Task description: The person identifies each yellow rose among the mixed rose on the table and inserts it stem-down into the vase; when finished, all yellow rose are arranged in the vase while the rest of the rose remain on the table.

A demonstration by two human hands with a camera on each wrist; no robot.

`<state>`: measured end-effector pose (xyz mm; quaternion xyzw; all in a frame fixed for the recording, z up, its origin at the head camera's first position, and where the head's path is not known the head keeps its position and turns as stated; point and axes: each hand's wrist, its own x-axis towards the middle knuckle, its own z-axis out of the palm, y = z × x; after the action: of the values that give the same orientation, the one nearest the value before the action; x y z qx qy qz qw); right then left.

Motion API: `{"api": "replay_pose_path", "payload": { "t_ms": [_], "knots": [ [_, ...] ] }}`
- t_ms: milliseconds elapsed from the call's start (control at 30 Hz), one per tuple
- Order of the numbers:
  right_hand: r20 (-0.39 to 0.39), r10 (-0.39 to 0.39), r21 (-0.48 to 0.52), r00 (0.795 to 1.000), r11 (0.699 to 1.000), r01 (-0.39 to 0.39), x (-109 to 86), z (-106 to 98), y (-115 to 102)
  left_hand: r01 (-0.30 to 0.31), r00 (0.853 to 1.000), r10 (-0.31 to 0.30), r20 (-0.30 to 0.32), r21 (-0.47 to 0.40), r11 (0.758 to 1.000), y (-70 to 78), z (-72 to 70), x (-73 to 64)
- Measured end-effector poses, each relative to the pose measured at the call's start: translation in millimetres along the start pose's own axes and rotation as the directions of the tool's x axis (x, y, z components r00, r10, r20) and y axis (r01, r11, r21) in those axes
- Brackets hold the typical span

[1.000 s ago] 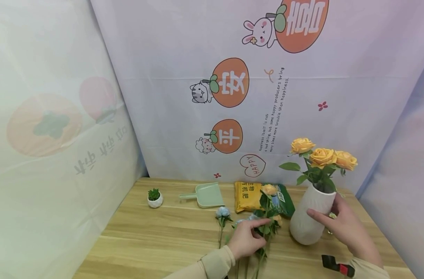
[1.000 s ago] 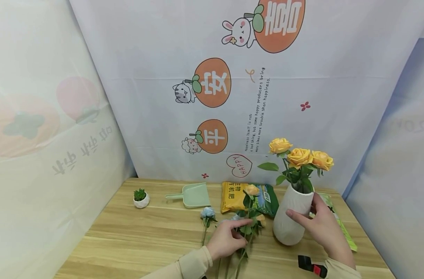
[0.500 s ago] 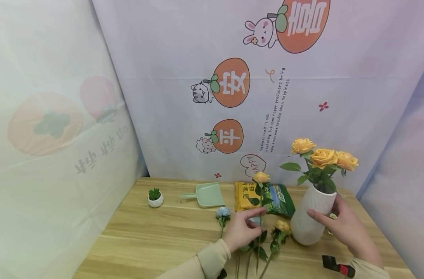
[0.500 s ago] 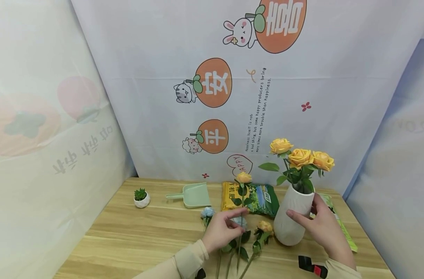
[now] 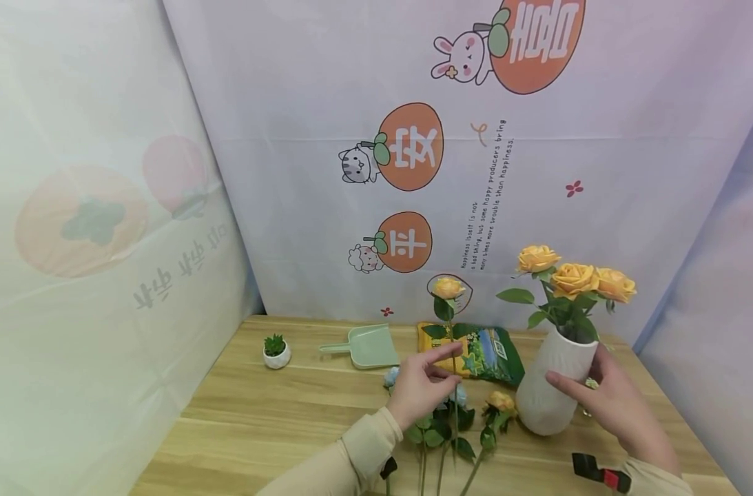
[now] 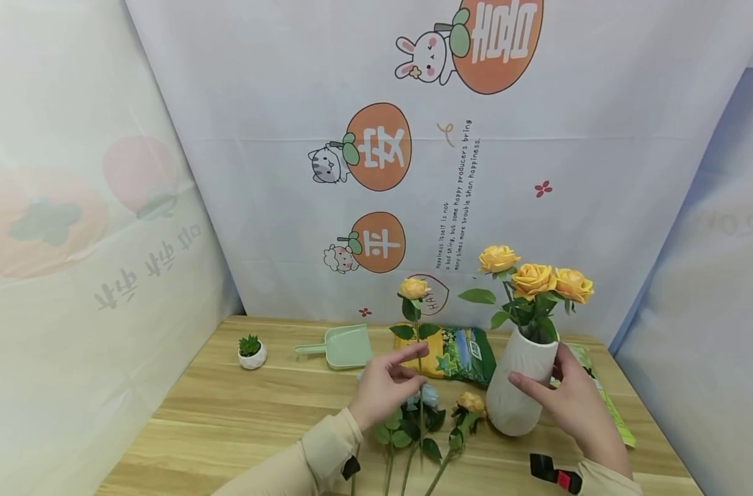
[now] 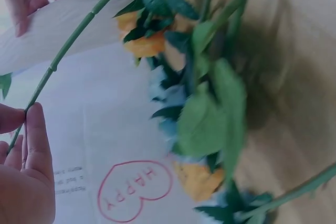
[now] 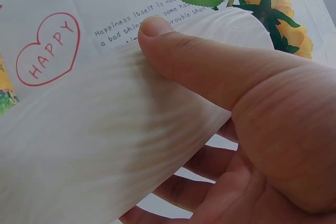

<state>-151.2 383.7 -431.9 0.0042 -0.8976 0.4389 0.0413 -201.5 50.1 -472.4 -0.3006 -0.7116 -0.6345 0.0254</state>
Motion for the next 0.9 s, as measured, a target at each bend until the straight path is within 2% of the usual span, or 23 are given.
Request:
{"api": "replay_pose_path", "payload": {
  "t_ms": [200, 300, 400, 633, 767, 900],
  "knots": [
    [-0.010, -0.013, -0.004, 1.000, 1.000, 0.013, -1.0, 0, -1, -0.051, 0.998, 0.050, -0.038, -0.025, 0.998, 19.2, -8.0, 13.6],
    [-0.008, -0.014, -0.001, 1.000, 1.000, 0.014, -1.0, 0, 0, -0.081, 0.995, 0.081, -0.063, -0.008, 0.997, 29.0, -11.5, 19.7],
    [-0.007, -0.013, -0.002, 1.000, 1.000, 0.013, -1.1, 0, 0, -0.108, 0.991, 0.108, -0.083, 0.012, 0.994, 35.9, -13.5, 24.5],
    [-0.005, -0.019, -0.001, 1.000, 1.000, 0.019, -1.5, 0, -1, -0.169, 0.982, 0.170, -0.087, 0.012, 0.986, 44.7, -15.5, 31.7],
    [-0.008, -0.023, -0.003, 1.000, 1.000, 0.023, -1.8, 0, -1, -0.243, 0.965, 0.246, -0.092, 0.036, 0.969, 51.1, -13.4, 38.3],
    [-0.010, -0.022, 0.001, 1.000, 1.000, 0.022, -2.3, 1, -1, -0.332, 0.935, 0.338, -0.111, 0.065, 0.941, 64.4, -9.5, 48.1]
  ]
}}
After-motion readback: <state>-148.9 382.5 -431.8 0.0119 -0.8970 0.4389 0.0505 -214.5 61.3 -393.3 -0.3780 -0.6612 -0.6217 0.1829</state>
